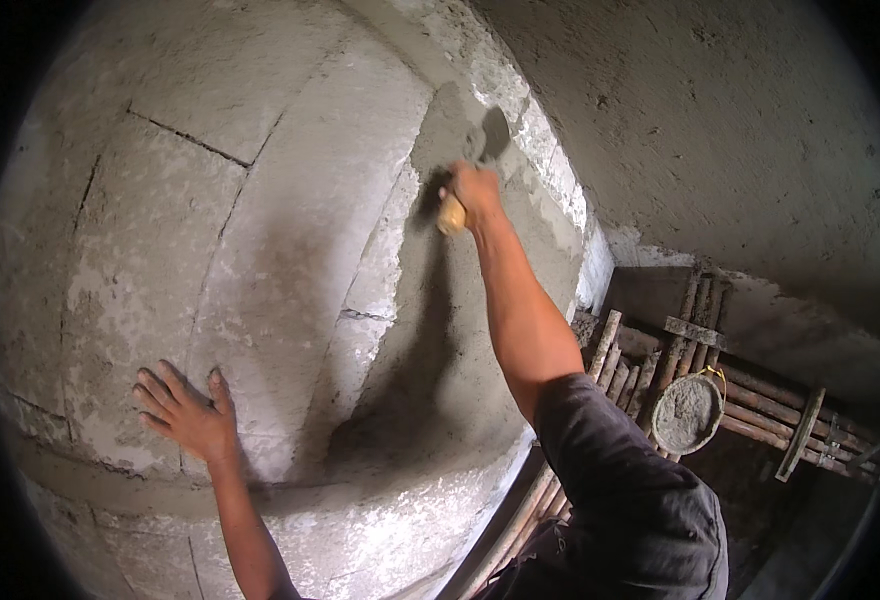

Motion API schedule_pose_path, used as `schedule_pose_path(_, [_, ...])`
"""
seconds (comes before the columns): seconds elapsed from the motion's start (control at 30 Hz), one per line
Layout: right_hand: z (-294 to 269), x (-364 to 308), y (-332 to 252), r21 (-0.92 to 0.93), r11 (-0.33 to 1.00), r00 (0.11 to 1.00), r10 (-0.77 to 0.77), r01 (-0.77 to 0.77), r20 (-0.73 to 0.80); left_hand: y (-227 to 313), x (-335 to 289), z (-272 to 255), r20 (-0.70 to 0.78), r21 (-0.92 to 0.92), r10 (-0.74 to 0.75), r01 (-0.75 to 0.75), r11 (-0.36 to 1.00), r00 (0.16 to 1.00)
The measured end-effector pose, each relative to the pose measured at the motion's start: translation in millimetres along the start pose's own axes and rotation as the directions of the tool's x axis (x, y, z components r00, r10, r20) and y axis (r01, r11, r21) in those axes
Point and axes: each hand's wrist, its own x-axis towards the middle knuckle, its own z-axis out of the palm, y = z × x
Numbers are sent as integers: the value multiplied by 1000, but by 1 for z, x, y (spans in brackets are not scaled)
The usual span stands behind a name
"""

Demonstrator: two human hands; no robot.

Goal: The person scoops wet cement from a bucket using a trowel and applies it to a curved concrete wall. They repeatedly smooth the surface with the trowel while standing on a bamboo scaffold.

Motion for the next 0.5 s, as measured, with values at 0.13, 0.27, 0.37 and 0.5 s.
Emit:
schedule_pose_path(0.13, [58, -25, -39, 95, 996, 991, -18, 5, 130, 0, 0, 1, -22, 12, 5, -5, 1000, 1000])
schedule_pose_path(0.27, [87, -66, -54, 312, 935, 936, 56, -171, 347, 0, 0, 0, -42, -3, 17, -17, 1000, 999])
schedule_pose_path(0.37, [73, -114, -55, 376, 911, 897, -16, -169, 442, -2, 1, -1, -48, 5, 26, -26, 1000, 999])
schedule_pose_path(0.5, [17, -159, -81, 292, 891, 851, -431, 349, 298, -5, -1, 0, -25, -14, 2, -3, 1000, 1000])
